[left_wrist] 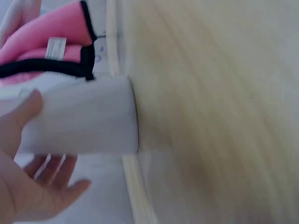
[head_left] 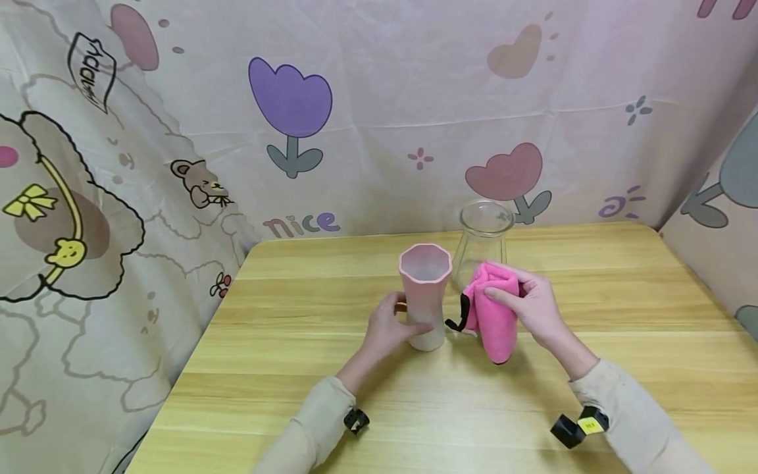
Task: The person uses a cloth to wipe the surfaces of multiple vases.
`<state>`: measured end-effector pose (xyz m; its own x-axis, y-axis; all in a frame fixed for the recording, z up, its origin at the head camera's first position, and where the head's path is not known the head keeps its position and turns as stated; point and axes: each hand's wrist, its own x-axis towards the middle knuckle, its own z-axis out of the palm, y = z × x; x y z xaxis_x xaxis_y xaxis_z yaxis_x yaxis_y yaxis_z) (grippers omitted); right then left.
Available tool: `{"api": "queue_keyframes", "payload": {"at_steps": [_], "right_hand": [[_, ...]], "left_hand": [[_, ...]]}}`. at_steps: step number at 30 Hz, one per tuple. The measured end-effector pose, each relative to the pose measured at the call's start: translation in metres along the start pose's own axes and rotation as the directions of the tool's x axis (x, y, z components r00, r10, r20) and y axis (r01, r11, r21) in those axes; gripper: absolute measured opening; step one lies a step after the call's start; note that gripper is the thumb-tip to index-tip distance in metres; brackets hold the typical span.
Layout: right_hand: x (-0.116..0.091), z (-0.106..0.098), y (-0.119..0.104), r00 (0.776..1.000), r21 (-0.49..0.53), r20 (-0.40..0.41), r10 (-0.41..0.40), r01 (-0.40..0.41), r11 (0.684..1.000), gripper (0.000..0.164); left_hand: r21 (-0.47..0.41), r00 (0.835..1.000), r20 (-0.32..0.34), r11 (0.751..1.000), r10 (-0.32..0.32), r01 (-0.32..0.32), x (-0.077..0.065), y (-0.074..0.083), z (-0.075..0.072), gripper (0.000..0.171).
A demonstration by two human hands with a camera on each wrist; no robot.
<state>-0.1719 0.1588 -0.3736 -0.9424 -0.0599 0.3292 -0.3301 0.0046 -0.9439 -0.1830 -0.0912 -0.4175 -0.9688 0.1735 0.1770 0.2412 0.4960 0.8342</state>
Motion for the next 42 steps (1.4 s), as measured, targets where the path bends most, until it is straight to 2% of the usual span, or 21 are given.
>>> {"api": "queue_keyframes", "payload": {"at_steps": [2,4,8,12,16,19,22,25,27,32,35,42], "right_hand": [[-0.001,0.000,0.000,1.000,-0.017,0.008,0.006,-0.006,1.000,0.042],[-0.001,-0.001,0.001,1.000,-0.029,0.014,0.011,-0.011,1.000,0.042],[-0.002,-0.001,0.001,0.999,-0.044,0.034,0.010,-0.009,0.999,0.042],[-0.002,-0.001,0.003,0.998,-0.067,0.062,0.014,-0.010,0.998,0.042],[-0.004,0.000,0.005,0.996,-0.096,0.075,0.042,-0.035,0.995,0.044],[-0.003,0.001,0.004,0.995,-0.134,0.079,0.065,-0.054,0.990,0.047],[0.001,0.004,-0.004,0.994,-0.172,0.084,0.063,-0.048,0.984,0.049],[0.008,0.007,-0.016,0.996,-0.186,0.086,0.010,0.006,0.983,0.048],[0.013,0.010,-0.024,0.995,-0.159,0.088,-0.047,0.060,0.985,0.047],[0.021,0.018,-0.036,0.984,-0.116,0.118,-0.131,0.145,0.983,0.047],[0.021,0.021,-0.034,0.982,-0.113,0.137,-0.129,0.145,0.983,0.047],[0.019,0.024,-0.014,0.971,-0.200,0.219,-0.093,0.138,0.970,0.046]], "left_hand": [[-0.059,0.996,0.088,0.998,-0.003,0.008,0.004,-0.004,-0.005,0.060],[-0.094,0.986,0.169,0.996,0.008,0.008,0.009,-0.008,-0.010,0.060],[-0.126,0.952,0.300,0.992,0.067,-0.030,0.019,-0.013,-0.020,0.060],[-0.171,0.915,0.386,0.984,0.116,-0.053,0.027,-0.019,-0.026,0.057],[-0.210,0.900,0.417,0.977,0.128,-0.041,0.028,-0.016,-0.028,0.053],[-0.212,0.908,0.395,0.975,0.142,-0.061,0.023,-0.008,-0.031,0.051],[-0.189,0.926,0.346,0.978,0.151,-0.088,0.011,0.006,-0.036,0.050],[-0.183,0.944,0.305,0.980,0.128,-0.074,0.002,0.013,-0.039,0.049],[-0.186,0.952,0.285,0.981,0.115,-0.063,-0.001,0.012,-0.039,0.048],[-0.207,0.958,0.255,0.975,0.131,-0.079,-0.005,0.009,-0.035,0.041],[-0.215,0.962,0.237,0.973,0.134,-0.083,-0.005,0.007,-0.034,0.040],[-0.218,0.969,0.215,0.973,0.126,-0.078,-0.006,0.008,-0.033,0.040]]}}
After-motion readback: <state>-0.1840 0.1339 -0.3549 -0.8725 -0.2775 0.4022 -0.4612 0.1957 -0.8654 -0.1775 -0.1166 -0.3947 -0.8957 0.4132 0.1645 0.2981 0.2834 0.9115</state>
